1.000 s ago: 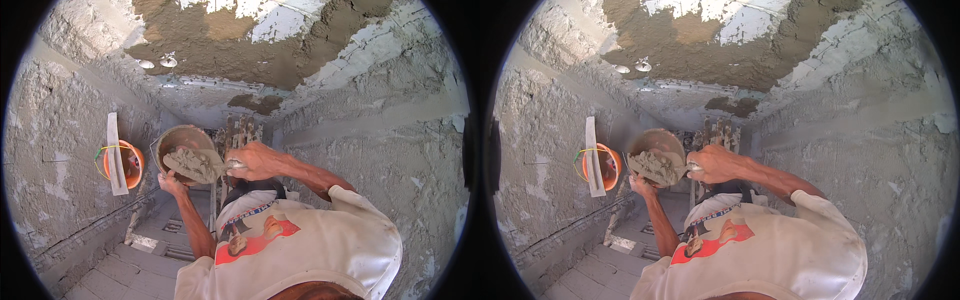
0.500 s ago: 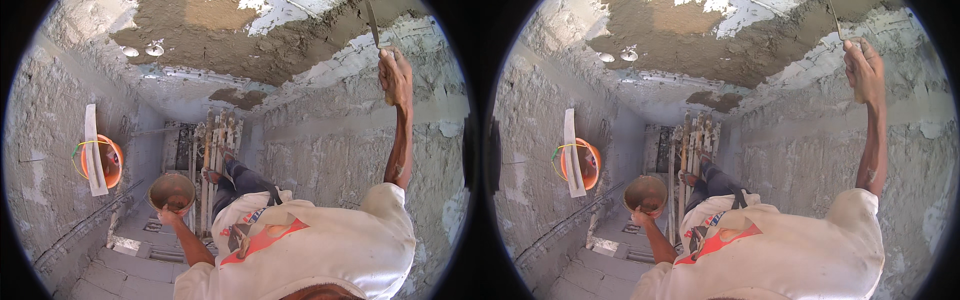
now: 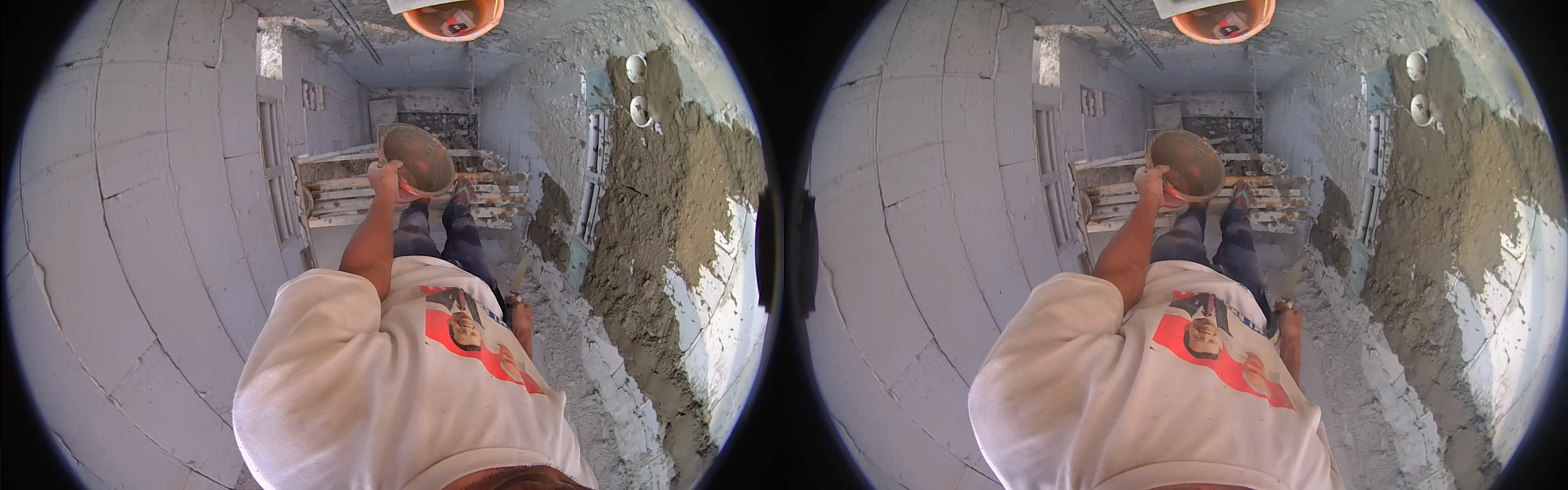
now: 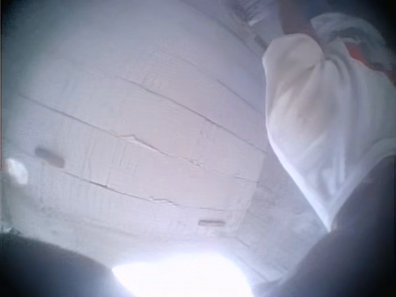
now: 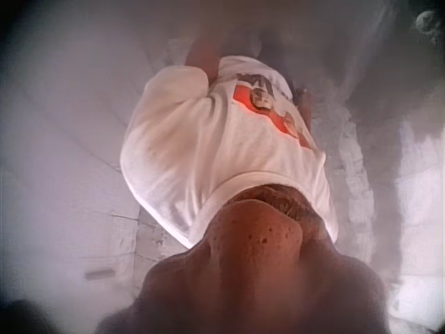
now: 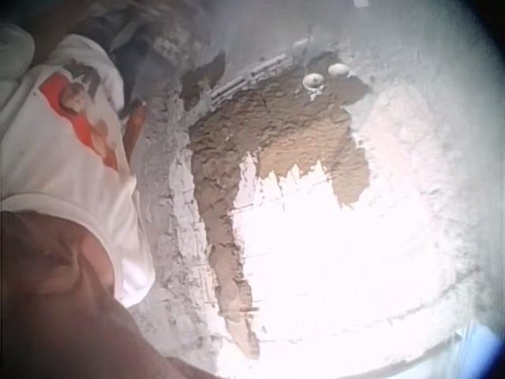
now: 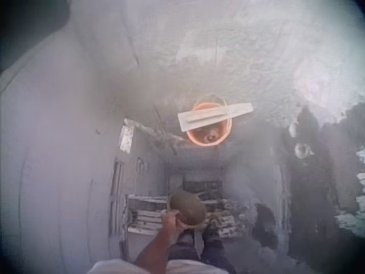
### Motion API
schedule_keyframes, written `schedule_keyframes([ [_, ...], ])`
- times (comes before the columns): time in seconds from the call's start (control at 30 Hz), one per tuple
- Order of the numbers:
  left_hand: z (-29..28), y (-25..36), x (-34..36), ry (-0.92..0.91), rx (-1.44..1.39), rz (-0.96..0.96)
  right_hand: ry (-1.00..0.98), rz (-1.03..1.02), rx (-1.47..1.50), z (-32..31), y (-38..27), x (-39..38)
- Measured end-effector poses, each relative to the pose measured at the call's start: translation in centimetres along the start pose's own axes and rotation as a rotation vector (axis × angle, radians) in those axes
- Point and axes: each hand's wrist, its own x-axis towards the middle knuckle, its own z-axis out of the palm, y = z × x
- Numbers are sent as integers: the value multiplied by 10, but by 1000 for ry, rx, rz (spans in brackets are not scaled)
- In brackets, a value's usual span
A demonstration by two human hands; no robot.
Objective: The person applies plaster to a cinder block wall using a trowel, scooping material from a handheld bucket while standing or squatting on a wooden scaffold.
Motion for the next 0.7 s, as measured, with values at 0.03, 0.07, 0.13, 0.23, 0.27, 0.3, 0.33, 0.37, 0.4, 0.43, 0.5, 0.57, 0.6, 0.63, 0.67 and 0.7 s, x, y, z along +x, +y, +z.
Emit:
schedule_keyframes([
  [0.03, -12, -7, -3, 38, -36, -6, -54, -30, -79, -3, -14, 8],
  [0.07, -22, -18, -4, 42, -97, -43, -102, -55, -151, -5, -31, 12],
  [0.13, -42, -36, -8, 42, -225, -103, -213, -85, -271, -12, -67, 23],
  [0.23, -37, -47, -18, 88, -353, -51, -330, -90, -368, -42, -103, 74],
  [0.27, -38, -49, -19, 75, -376, -44, -325, -114, -449, -48, -111, 95],
  [0.3, -41, -51, -19, 60, -396, -36, -319, -139, -528, -54, -117, 115],
  [0.33, -45, -52, -18, 46, -414, -27, -315, -164, -604, -54, -124, 131],
  [0.37, -48, -56, -12, 36, -377, -9, -266, -173, -643, -43, -140, 126],
  [0.4, -51, -59, -5, 23, -338, 7, -288, -179, -613, -42, -142, 141],
  [0.43, -52, -62, -1, 13, -295, 19, -312, -179, -586, -41, -141, 153],
  [0.5, -43, -67, 17, 32, -241, 136, -340, -187, -567, -40, -136, 176],
  [0.57, -51, -84, 53, 17, -84, 254, -368, -210, -588, -30, -134, 190],
  [0.6, -63, -101, 81, -11, 42, 308, -377, -197, -583, -23, -132, 194],
  [0.63, -62, -114, 98, -31, 140, 317, -372, -183, -574, -14, -131, 192],
  [0.67, -58, -115, 110, -51, 240, 332, -367, -170, -561, -7, -126, 199],
  [0.7, -51, -117, 123, -48, 312, 310, -382, -153, -583, -7, -112, 217],
])
